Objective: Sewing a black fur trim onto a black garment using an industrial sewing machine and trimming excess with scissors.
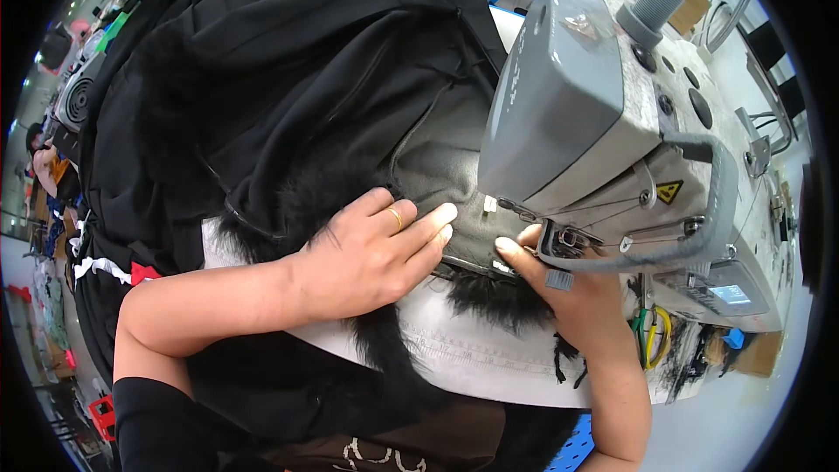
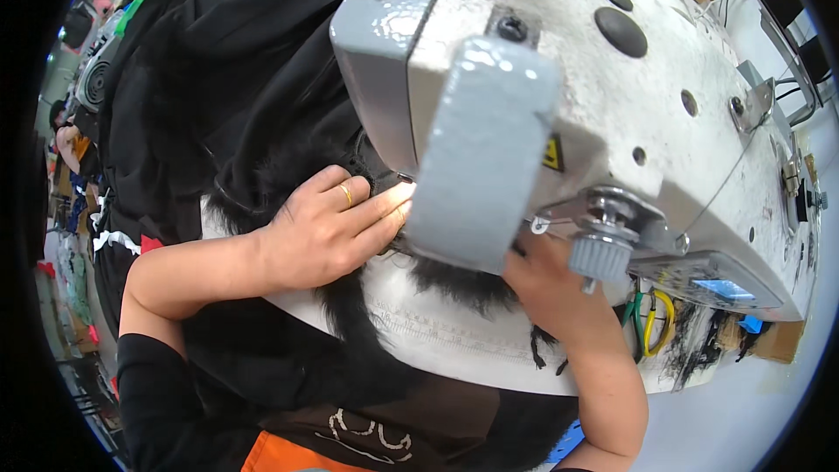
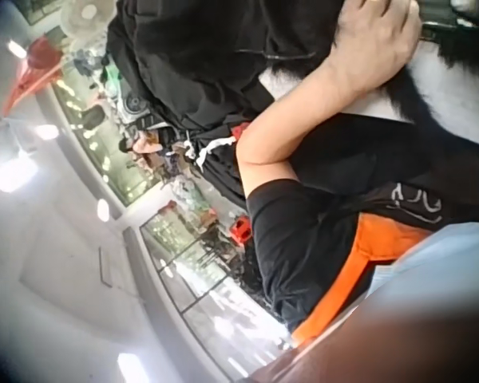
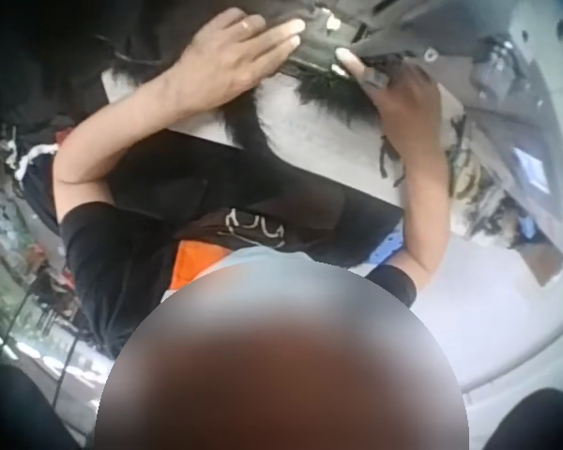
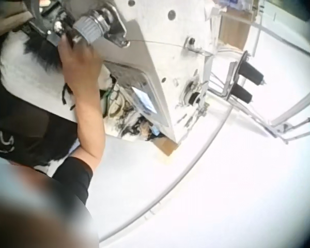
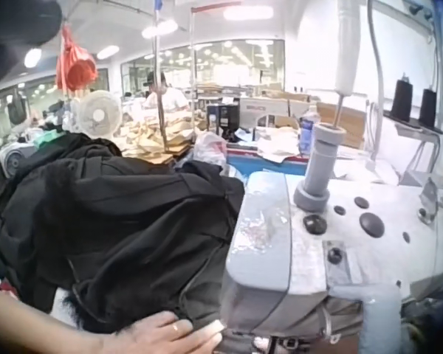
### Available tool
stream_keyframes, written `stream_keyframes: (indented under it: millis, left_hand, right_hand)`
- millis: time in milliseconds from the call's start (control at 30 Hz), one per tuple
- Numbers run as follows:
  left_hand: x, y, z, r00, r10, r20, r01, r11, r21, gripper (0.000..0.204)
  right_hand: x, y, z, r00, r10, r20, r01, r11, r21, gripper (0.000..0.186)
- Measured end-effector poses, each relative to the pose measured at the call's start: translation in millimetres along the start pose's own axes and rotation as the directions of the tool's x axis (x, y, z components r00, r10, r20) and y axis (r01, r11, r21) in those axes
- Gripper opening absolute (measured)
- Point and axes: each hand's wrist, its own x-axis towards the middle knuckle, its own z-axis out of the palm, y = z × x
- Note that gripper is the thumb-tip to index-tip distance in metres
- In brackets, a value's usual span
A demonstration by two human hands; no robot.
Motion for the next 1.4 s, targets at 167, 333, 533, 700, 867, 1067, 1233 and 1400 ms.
stream_keyframes:
  millis: [167, 333, 533, 700, 867, 1067, 1233, 1400]
  left_hand:
    - [-1.4, -11.0, 1.7, 0.998, 0.057, -0.026, -0.058, 0.998, -0.038, 0.035]
    - [3.6, -10.6, 5.0, 0.996, 0.09, 0.03, -0.091, 0.994, 0.052, 0.037]
    - [17.1, -24.4, 16.1, 0.992, 0.09, 0.093, -0.092, 0.996, 0.017, 0.028]
    - [13.7, -26.3, 26.9, 0.994, 0.109, -0.002, -0.109, 0.994, 0.01, 0.021]
    - [16.8, -27.6, 20.6, 0.995, 0.094, 0.035, -0.093, 0.995, -0.019, 0.02]
    - [16.2, -32.8, 23.9, 0.996, 0.086, 0.038, -0.084, 0.996, -0.039, 0.013]
    - [21.3, -32.8, 30.1, 0.996, 0.086, -0.036, -0.088, 0.995, -0.053, 0.012]
    - [22.6, -29.8, 27.8, 0.998, 0.069, 0.002, -0.069, 0.997, -0.034, 0.01]
  right_hand:
    - [-3.1, 7.2, 8.1, 1.0, -0.011, 0.006, 0.011, 0.998, 0.062, 0.07]
    - [-13.2, 20.8, 20.1, 0.994, 0.109, -0.02, -0.107, 0.989, 0.104, 0.074]
    - [-14.0, 11.1, 11.1, 0.966, 0.256, 0.047, -0.249, 0.962, -0.113, 0.058]
    - [-26.5, 23.9, 17.6, 0.944, 0.321, 0.078, -0.322, 0.947, -0.006, 0.046]
    - [-40.6, 46.7, 34.5, 0.961, 0.264, -0.086, -0.277, 0.933, -0.229, 0.035]
    - [-44.1, 38.7, 24.7, 0.973, 0.228, -0.031, -0.229, 0.948, -0.221, 0.015]
    - [-23.4, 26.6, 7.0, 0.989, 0.062, -0.136, -0.095, 0.964, -0.248, 0.018]
    - [-28.5, 31.8, 14.9, 0.965, 0.234, -0.119, -0.244, 0.966, -0.08, 0.026]
